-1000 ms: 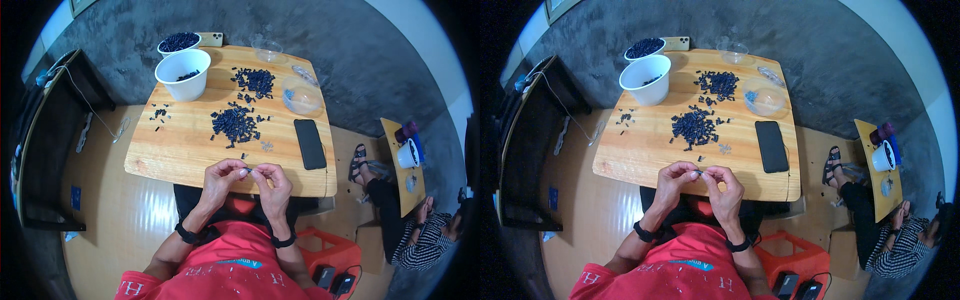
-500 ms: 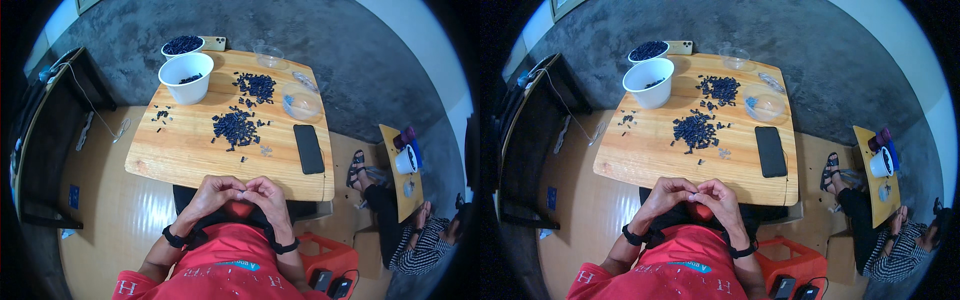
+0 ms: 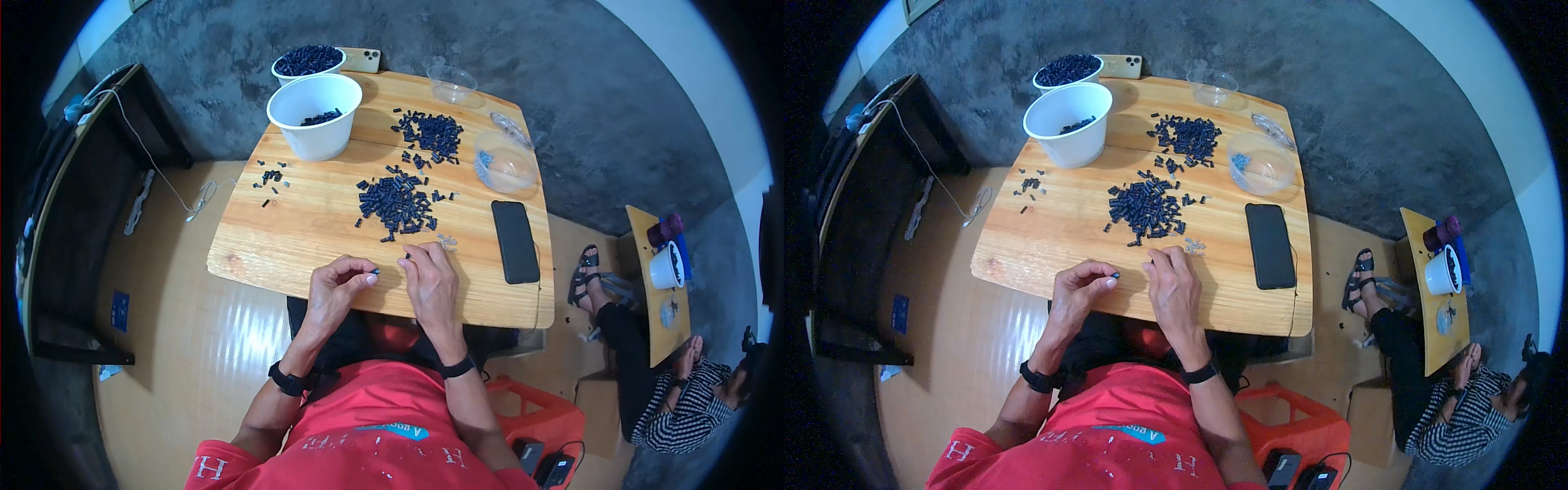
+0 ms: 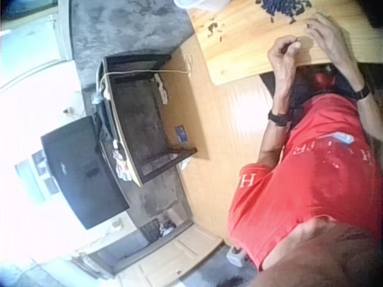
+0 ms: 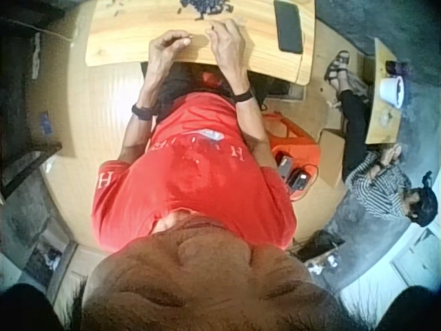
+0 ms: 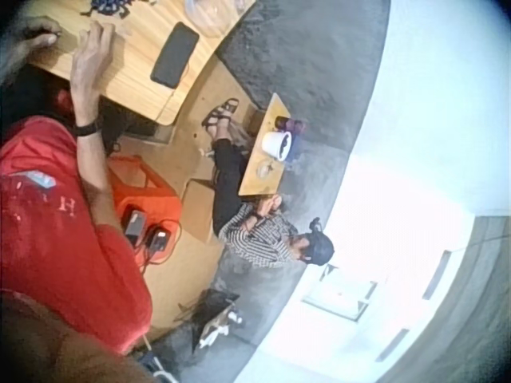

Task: Assembling small black plastic components by hand.

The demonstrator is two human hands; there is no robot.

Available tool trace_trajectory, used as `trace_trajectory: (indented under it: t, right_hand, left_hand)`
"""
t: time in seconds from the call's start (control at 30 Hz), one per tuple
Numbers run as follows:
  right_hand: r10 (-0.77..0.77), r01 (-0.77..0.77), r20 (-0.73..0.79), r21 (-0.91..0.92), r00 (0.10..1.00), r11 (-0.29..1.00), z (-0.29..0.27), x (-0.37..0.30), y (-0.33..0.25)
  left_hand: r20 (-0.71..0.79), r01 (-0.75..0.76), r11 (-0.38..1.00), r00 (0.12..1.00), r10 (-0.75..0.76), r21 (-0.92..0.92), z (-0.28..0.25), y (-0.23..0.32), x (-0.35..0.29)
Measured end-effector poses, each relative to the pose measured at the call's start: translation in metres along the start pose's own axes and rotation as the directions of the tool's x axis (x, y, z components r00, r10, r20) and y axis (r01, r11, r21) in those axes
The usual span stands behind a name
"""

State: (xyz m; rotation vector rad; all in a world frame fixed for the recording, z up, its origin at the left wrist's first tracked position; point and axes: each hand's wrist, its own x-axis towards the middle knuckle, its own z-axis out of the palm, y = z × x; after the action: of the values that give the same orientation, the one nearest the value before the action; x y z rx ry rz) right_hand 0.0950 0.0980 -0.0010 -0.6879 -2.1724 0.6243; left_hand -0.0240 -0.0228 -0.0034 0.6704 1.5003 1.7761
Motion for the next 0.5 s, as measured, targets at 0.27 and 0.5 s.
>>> trace_trajectory:
  t: [0.27,0.5]
  right_hand:
    - [-0.075,0.059,-0.056,-0.249,0.996,0.967,-0.007,0.005,0.019]
    - [-0.063,0.040,-0.090,-0.243,0.994,0.969,-0.015,0.009,0.026]
  left_hand:
    - [0.005,-0.022,1.000,1.000,0.022,0.021,0.004,-0.002,0.000]
    - [0.005,-0.025,0.999,1.000,0.025,0.042,0.006,-0.006,0.001]
